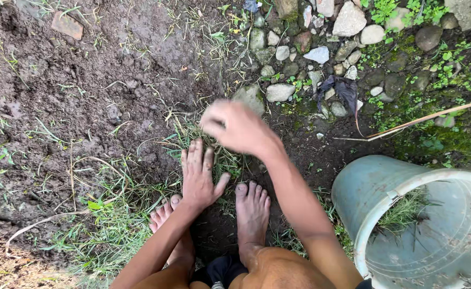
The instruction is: The person stands barefoot on tilled soil and pulls clumps of grass and weeds out of the ground by hand, gathering the pulled vegetation and dropping it into a nearby plastic bucket. Later they handle small green seedlings among the rocks and soil at the edge of the bed.
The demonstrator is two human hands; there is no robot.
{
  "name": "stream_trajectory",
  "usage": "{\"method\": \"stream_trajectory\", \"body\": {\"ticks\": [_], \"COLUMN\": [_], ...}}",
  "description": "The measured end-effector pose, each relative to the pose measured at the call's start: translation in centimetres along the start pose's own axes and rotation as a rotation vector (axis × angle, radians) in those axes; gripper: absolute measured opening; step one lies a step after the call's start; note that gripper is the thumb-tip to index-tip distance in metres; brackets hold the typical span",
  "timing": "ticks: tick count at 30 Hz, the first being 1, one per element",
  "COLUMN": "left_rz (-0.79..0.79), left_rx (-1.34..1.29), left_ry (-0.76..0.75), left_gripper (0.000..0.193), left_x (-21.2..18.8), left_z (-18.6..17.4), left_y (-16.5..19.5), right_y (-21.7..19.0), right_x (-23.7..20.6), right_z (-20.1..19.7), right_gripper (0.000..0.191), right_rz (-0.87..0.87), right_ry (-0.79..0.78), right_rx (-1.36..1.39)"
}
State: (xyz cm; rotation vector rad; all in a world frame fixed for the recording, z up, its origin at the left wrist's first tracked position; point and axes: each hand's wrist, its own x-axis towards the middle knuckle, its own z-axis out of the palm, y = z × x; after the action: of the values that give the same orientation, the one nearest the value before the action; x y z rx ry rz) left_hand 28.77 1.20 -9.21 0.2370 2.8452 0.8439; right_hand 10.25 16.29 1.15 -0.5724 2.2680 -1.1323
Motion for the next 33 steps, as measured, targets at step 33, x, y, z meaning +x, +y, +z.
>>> {"method": "stream_trajectory", "body": {"ticks": [33], "left_rz": [0.041], "left_rx": [0.043], "left_ry": [-0.024], "left_gripper": [0.078], "left_x": [0.6], "left_z": [-1.3], "left_y": [0.6], "right_y": [5.5], "right_x": [8.0], "right_z": [-10.2], "right_gripper": [0.015], "right_rz": [-0.171], "right_ry": [0.587], "right_rx": [0.298]}}
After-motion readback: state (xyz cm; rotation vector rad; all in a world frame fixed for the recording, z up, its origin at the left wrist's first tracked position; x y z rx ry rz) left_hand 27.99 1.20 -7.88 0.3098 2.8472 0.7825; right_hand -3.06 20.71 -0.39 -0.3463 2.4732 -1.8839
